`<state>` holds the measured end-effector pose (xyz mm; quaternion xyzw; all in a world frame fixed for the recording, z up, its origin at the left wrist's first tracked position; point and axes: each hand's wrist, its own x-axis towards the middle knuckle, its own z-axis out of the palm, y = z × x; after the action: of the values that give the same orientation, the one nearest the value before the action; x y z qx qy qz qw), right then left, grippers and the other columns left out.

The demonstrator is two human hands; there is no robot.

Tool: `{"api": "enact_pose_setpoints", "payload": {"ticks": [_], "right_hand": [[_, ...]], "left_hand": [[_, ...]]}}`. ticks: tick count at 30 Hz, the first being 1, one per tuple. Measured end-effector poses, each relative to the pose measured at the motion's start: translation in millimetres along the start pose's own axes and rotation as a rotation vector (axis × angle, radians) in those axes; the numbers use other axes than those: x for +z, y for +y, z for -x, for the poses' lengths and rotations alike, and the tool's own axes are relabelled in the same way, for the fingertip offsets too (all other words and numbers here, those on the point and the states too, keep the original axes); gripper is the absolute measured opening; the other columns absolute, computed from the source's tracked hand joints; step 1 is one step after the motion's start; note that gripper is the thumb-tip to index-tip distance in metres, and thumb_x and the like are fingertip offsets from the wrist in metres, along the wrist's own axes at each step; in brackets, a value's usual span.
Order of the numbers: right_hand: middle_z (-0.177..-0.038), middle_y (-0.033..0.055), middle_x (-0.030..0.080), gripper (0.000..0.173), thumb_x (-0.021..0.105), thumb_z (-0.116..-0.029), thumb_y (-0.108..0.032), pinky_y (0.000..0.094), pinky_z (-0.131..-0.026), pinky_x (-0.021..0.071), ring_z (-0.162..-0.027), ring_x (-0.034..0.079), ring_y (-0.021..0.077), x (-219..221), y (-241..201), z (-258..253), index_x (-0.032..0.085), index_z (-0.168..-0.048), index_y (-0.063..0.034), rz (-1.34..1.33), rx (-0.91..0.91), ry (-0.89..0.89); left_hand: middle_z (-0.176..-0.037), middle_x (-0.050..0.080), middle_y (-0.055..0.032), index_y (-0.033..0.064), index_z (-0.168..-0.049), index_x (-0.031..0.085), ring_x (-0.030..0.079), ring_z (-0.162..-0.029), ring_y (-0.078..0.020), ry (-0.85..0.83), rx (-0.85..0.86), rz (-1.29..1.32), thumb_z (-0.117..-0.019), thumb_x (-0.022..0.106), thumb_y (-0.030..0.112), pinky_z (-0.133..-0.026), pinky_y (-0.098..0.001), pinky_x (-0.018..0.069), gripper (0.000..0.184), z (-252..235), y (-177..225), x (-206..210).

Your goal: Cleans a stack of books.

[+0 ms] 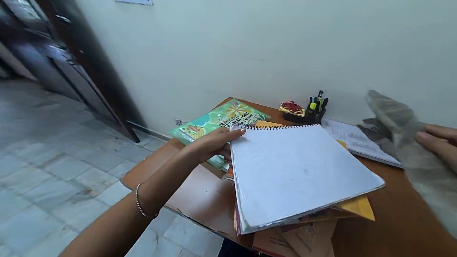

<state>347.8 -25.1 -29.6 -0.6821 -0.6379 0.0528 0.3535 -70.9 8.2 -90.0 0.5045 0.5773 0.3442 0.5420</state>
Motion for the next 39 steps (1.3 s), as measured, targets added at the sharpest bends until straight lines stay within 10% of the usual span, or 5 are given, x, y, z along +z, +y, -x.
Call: {"api": "enact_pose_setpoints", "payload": {"ticks": [9,14,20,32,39], "right_hand": [[-0.128,0.0363,0.059,0.034,0.05,-0.1079,-0.016,0.0714,-0.091,0.0447,-0.116,0.059,0.0544,126.8,-66.9,-60.0,0.067,-0.129,0.0036,0.296,-0.189,-0.382],[-0.135,0.0293,0.056,0.036,0.051,-0.1069,-0.016,0.0592,-0.082,0.0549,-0.098,0.067,0.0453,164.3,-153.3,21.4,0.062,-0.136,0.0009,0.263,-0.411,-0.47],[-0.113,0.0184,0.068,0.034,0.065,-0.0944,-0.007,0.0392,-0.061,0.0566,-0.085,0.07,0.0308,190.4,-183.5,82.8,0.069,-0.128,-0.0001,0.145,-0.945,-0.312],[-0.137,0.0326,0.055,0.036,0.047,-0.1082,-0.014,0.0697,-0.083,0.0492,-0.106,0.064,0.0538,135.3,-26.2,-59.8,0.063,-0.138,-0.003,0.499,-0.124,-0.313],[-0.12,0.0299,0.063,0.03,0.056,-0.1035,-0.011,0.0615,-0.073,0.0551,-0.091,0.068,0.0474,143.3,-78.4,7.0,0.066,-0.129,0.0022,0.425,-0.343,-0.223]], "left_hand": [[-0.109,0.069,-0.0097,0.0047,-0.153,0.043,0.067,-0.076,-0.0136,0.228,0.508,-0.441,-0.0984,0.063,0.01,-0.065,-0.0309,0.0561,0.059,35.9,-74.8,-8.7],[-0.135,0.063,-0.0116,0.0075,-0.133,0.067,0.066,-0.115,-0.0175,0.47,0.823,-0.512,-0.0987,0.055,0.023,-0.091,-0.0334,0.0577,0.039,31.1,-113.1,12.4],[-0.111,0.071,-0.0103,0.0024,-0.102,0.075,0.068,-0.101,-0.0109,0.599,0.853,-0.53,-0.0932,0.059,0.027,-0.087,-0.0263,0.0554,0.031,29.7,-120.2,14.5],[-0.142,0.06,-0.0185,0.0153,-0.139,0.063,0.058,-0.134,-0.0318,0.564,0.968,-0.766,-0.1009,0.041,0.009,-0.108,-0.0472,0.0484,0.044,59.3,-131.9,43.7],[-0.148,0.055,-0.0158,0.0251,-0.144,0.056,0.049,-0.141,-0.0237,0.552,1.015,-0.741,-0.1091,0.04,0.022,-0.117,-0.0397,0.0366,0.038,60.9,-143.4,54.8]]}}
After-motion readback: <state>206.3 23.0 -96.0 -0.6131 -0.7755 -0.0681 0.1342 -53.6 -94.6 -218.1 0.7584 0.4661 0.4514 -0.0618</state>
